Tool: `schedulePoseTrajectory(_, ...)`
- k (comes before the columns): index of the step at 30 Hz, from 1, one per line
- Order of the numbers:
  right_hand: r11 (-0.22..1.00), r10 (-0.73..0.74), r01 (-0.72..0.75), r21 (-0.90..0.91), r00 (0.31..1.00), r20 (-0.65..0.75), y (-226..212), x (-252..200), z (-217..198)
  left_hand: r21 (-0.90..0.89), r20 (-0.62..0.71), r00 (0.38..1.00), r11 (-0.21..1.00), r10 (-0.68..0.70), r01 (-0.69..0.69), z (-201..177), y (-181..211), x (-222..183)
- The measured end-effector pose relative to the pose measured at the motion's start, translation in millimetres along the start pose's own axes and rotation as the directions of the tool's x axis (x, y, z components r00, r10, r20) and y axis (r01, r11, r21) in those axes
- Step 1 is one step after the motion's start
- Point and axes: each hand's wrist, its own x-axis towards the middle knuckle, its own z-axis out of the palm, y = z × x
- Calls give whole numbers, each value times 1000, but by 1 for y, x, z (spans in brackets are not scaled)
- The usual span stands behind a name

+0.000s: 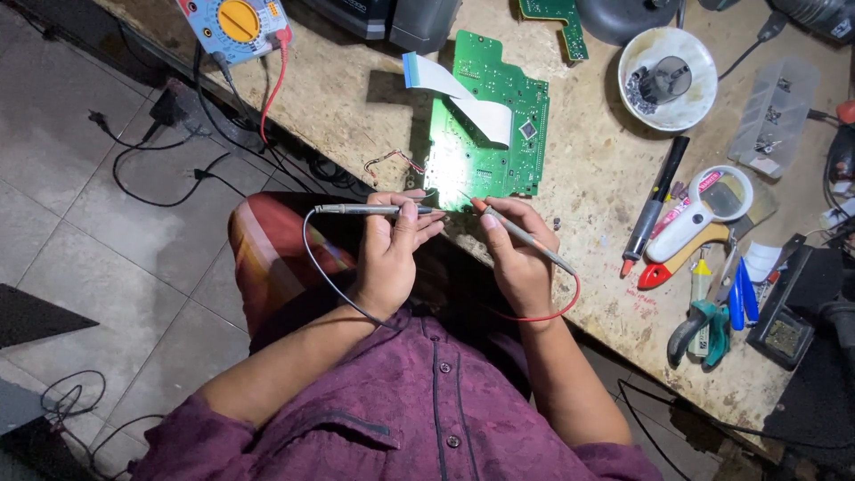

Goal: Repairing a printed circuit board by testing components with a multimeter, soldering connections, and trimming wires.

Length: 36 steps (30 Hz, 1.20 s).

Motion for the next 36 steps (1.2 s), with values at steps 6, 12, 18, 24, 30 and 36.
schedulePoseTrajectory(6, 995, -91, 92, -25, 995, 40, 9, 2, 2, 82, 10, 998, 994, 68, -69, -1, 9, 2)
schedulePoseTrajectory(12, 970, -207, 218, -111, 972, 108, 11, 10, 7, 82, 24, 996, 993, 87, -89, -7, 10, 8)
schedulePoseTrajectory(18, 959, -233, 248, -137, 966, 115, 13, 13, 10, 77, 16, 996, 993, 91, -92, -8, 9, 9)
schedulePoseTrajectory(24, 954, -268, 280, -106, 957, 111, 13, 13, 9, 76, 23, 995, 993, 93, -94, -7, 11, 9)
schedulePoseTrajectory(30, 945, -289, 303, -123, 950, 117, 15, 13, 9, 80, 26, 995, 992, 94, -96, -9, 7, 8)
schedulePoseTrajectory(36, 944, -286, 301, -135, 951, 118, 15, 13, 10, 76, 19, 996, 993, 92, -93, -9, 8, 8)
